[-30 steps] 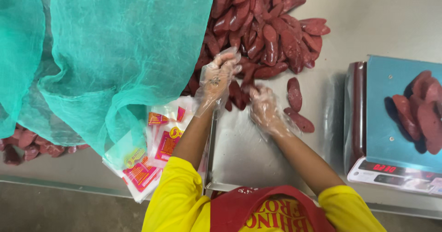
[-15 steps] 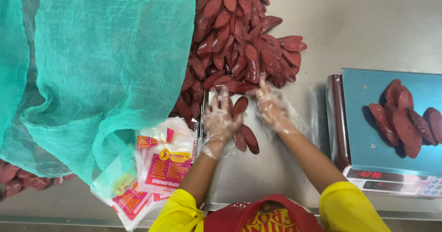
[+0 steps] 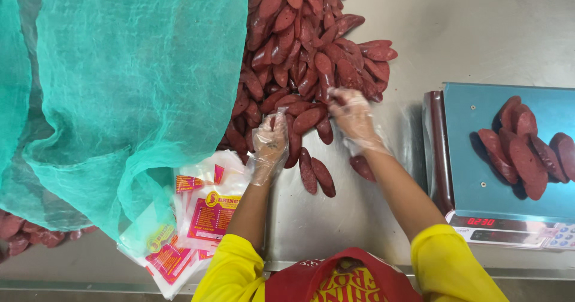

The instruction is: The person places meat items onto a digital scale to weigh them, then places them into plastic bags by hand.

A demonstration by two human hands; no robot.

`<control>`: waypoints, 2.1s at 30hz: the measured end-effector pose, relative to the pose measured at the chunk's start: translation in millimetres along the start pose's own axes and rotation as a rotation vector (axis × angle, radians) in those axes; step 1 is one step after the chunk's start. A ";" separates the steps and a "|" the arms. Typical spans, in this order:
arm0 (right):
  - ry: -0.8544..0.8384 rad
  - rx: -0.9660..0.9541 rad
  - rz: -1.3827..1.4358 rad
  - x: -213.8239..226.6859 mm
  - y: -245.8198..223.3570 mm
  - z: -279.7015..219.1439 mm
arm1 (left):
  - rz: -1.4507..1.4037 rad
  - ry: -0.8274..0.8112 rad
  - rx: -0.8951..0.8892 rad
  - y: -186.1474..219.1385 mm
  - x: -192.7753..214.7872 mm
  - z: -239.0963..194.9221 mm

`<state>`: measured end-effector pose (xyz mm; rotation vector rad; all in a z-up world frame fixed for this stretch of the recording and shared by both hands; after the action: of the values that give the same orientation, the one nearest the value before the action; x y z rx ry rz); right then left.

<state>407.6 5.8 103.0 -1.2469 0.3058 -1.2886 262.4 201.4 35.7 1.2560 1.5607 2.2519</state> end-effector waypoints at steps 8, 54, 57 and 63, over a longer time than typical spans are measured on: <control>-0.287 -0.303 -0.258 -41.8 46.7 -50.7 | 0.234 0.196 -0.278 -32.6 -28.0 1.4; 0.786 -0.118 0.600 265.6 -57.0 -272.0 | -1.061 -0.289 0.444 -10.9 13.0 -186.3; 0.243 -0.425 0.310 160.3 -46.4 -220.8 | -0.892 -0.348 0.312 -41.6 -10.9 -205.9; -0.247 -0.316 -0.702 46.4 -34.5 -153.8 | -0.818 -0.341 0.123 -30.1 -9.0 -215.2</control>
<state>286.5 -104.9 93.2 -1.8636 -0.1346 -1.6892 110.5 56.0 -20.0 0.7476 1.6703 1.3777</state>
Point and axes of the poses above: each hand's wrist, its own z-axis towards the middle knuckle, its own x-axis out of the back of the hand, y = z × x, the point moved 7 cm from there along z, towards the middle knuckle, and after that the axes turned 11 degrees about z, right-handed, at the moved point
